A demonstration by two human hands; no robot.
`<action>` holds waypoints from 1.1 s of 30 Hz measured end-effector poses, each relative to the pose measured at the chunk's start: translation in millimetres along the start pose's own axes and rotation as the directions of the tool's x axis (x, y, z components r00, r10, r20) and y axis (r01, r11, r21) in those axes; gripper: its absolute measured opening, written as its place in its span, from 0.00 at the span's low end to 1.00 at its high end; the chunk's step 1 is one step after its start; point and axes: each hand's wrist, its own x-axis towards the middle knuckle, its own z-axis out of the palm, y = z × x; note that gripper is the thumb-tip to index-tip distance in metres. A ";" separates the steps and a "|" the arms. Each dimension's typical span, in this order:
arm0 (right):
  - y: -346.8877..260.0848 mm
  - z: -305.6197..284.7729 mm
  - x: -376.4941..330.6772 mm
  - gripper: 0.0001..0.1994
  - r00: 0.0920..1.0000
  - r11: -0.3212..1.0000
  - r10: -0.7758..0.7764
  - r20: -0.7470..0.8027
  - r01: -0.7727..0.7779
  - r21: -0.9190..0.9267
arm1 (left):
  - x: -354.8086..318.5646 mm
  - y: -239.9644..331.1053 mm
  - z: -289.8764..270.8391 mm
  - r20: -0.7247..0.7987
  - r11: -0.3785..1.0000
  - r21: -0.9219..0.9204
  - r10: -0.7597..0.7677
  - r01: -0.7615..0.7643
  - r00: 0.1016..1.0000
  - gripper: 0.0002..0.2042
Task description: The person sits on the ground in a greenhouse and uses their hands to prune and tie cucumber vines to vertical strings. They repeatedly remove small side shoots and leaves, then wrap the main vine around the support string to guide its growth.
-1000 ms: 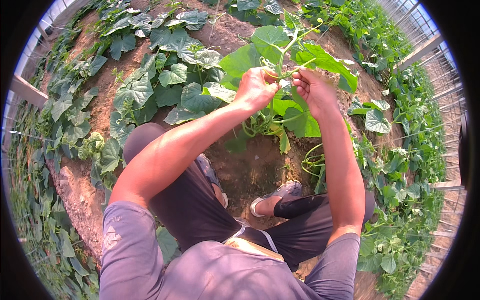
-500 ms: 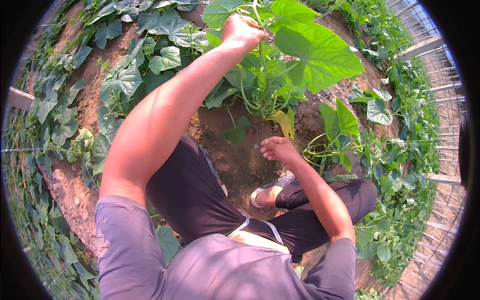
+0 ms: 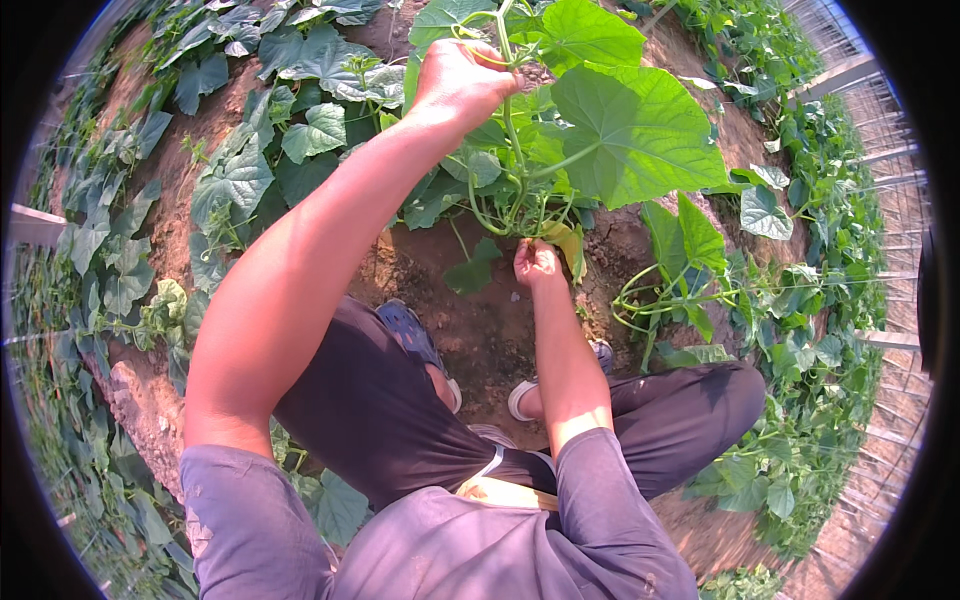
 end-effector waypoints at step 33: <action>48.4 5.4 -32.0 0.15 0.901 0.867 -0.432 -0.044 0.401 -0.296 | -7.6 20.5 -11.3 0.007 1.000 -0.005 0.013 -0.013 1.000 0.12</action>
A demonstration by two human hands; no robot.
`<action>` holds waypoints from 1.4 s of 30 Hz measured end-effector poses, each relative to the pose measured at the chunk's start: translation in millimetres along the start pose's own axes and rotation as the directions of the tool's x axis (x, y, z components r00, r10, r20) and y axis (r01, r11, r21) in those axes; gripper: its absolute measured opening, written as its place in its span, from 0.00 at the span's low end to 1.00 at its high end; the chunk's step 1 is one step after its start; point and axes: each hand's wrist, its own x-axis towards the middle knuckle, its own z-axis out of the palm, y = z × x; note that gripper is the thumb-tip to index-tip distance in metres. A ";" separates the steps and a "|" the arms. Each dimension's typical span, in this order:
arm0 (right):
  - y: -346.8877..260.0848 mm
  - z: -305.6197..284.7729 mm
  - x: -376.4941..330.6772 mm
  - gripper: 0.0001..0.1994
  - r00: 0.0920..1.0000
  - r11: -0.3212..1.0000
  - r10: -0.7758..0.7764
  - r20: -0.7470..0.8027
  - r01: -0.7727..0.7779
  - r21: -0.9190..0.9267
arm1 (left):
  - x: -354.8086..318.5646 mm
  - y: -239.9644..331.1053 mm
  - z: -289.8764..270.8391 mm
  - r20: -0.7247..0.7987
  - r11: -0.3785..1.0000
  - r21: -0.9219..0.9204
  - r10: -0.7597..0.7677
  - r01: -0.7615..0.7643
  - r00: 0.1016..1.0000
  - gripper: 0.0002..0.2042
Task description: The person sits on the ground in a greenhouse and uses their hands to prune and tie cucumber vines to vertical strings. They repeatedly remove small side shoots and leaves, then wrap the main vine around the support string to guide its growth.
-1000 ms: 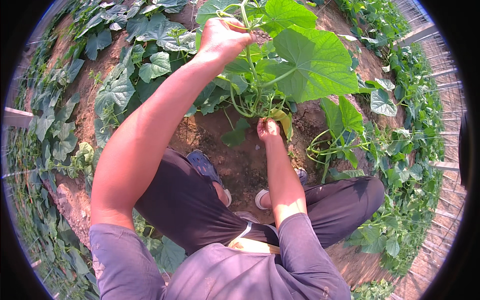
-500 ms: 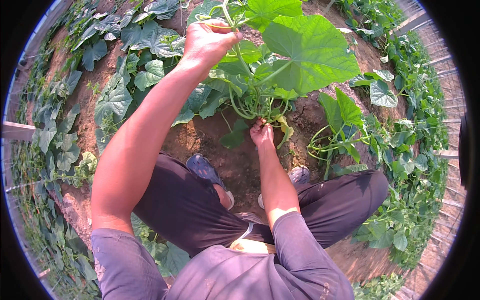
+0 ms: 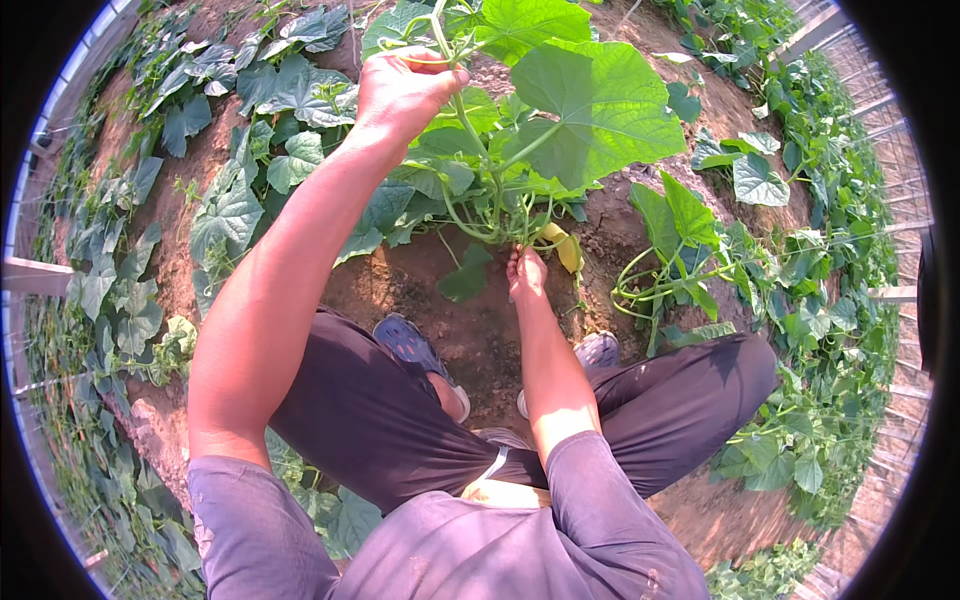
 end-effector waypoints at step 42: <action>-381.3 104.0 -78.0 0.11 0.639 0.587 -0.643 0.422 0.765 -0.265 | -30.2 -13.1 -18.8 0.034 0.996 -0.005 -0.093 0.093 0.995 0.06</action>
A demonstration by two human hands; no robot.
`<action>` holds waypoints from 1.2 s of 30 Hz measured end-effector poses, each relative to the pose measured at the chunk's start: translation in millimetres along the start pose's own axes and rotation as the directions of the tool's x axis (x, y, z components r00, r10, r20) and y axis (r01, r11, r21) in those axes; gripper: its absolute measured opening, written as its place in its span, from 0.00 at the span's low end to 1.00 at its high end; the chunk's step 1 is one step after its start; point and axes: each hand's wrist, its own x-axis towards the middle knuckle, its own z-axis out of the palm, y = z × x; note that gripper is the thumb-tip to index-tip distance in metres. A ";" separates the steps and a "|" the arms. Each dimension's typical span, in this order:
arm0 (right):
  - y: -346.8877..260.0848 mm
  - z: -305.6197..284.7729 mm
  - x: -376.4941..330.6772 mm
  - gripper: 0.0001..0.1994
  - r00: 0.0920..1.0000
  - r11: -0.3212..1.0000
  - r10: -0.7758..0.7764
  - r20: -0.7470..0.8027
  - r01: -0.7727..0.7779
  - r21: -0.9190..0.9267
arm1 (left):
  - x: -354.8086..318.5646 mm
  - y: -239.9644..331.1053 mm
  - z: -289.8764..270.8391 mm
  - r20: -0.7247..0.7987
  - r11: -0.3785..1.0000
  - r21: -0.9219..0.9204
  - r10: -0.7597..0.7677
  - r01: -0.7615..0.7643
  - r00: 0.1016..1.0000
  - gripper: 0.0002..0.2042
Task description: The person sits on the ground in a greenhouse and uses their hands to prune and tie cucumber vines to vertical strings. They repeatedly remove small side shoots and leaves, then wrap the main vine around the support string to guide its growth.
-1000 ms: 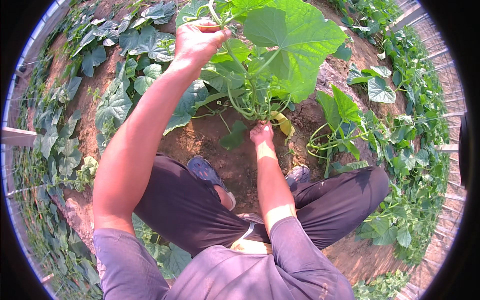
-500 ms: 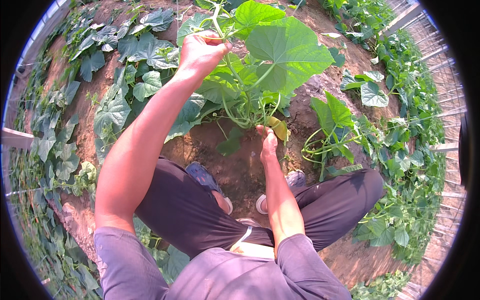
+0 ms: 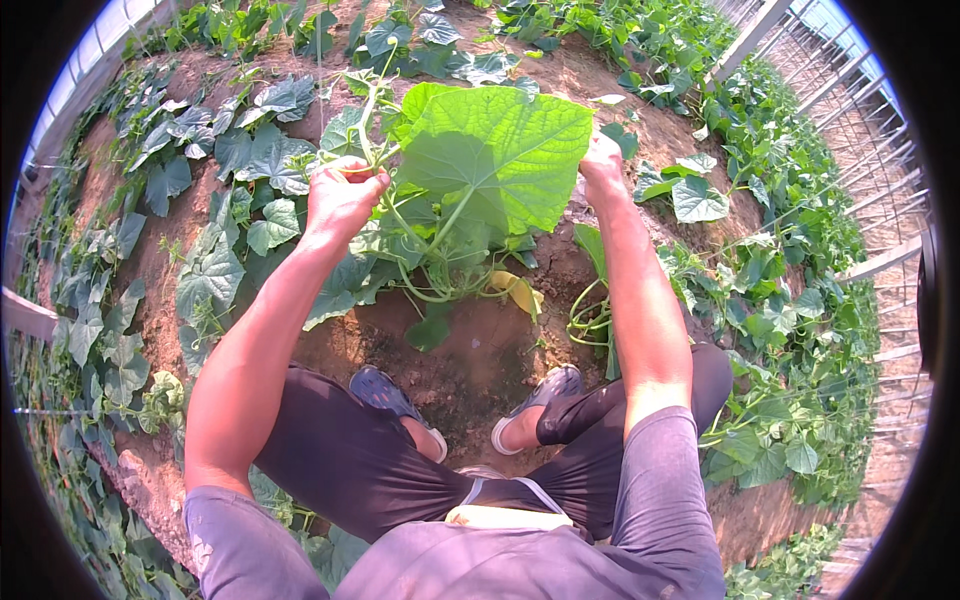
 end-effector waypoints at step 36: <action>256.5 119.2 -238.3 0.19 0.520 0.519 0.850 -0.086 -0.797 0.310 | 32.6 13.4 36.5 -0.084 0.982 0.052 0.183 -0.179 0.979 0.06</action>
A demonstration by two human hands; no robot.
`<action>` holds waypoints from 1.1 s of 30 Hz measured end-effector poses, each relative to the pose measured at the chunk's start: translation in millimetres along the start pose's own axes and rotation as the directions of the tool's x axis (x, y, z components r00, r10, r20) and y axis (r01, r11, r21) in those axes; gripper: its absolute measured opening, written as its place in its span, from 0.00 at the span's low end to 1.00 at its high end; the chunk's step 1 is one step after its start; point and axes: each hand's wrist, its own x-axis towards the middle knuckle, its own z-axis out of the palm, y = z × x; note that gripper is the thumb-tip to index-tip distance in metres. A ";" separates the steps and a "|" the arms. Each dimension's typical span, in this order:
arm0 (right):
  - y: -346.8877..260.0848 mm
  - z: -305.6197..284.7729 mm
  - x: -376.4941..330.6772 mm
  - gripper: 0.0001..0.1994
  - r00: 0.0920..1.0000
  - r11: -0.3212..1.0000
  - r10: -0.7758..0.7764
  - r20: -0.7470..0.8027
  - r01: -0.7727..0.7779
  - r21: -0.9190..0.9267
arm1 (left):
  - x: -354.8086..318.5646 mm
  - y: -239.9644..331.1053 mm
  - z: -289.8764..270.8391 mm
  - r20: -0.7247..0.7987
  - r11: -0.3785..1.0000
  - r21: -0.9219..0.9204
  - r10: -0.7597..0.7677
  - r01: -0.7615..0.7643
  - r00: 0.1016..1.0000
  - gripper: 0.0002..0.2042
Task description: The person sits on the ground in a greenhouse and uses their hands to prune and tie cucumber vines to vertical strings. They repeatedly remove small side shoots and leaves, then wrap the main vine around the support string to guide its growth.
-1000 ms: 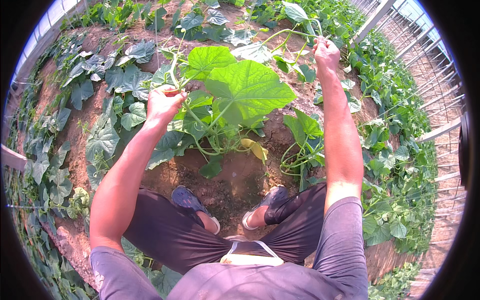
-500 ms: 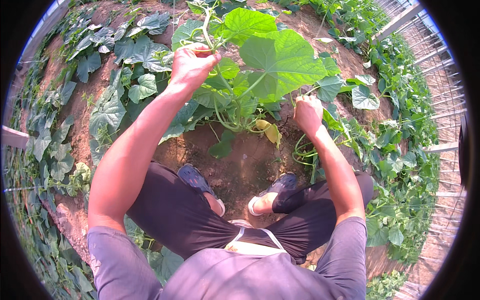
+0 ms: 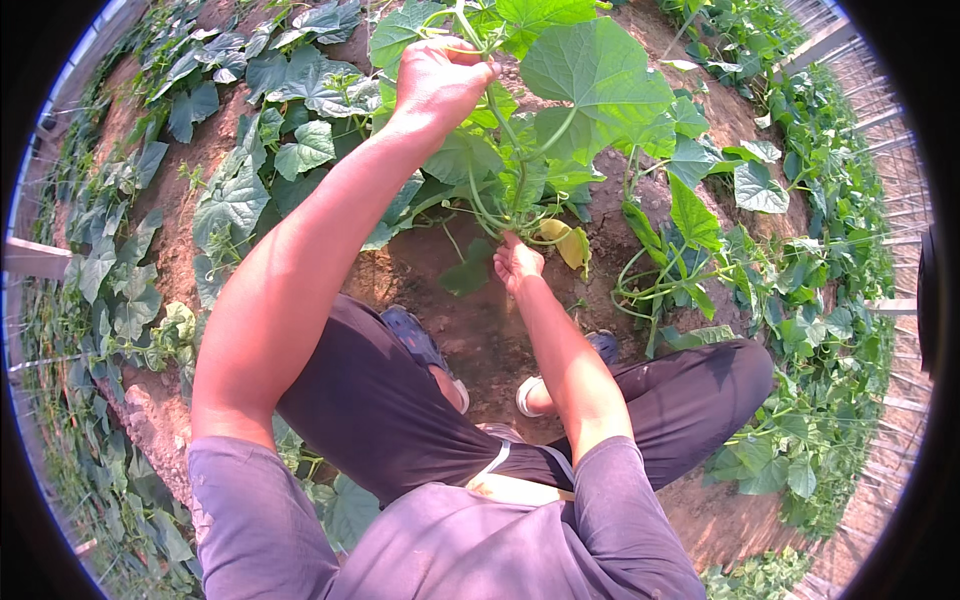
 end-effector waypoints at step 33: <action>21.8 9.3 48.1 0.04 0.943 0.795 0.098 0.318 -0.267 0.546 | -15.6 10.4 1.1 0.141 0.997 -0.074 0.015 -0.005 0.990 0.07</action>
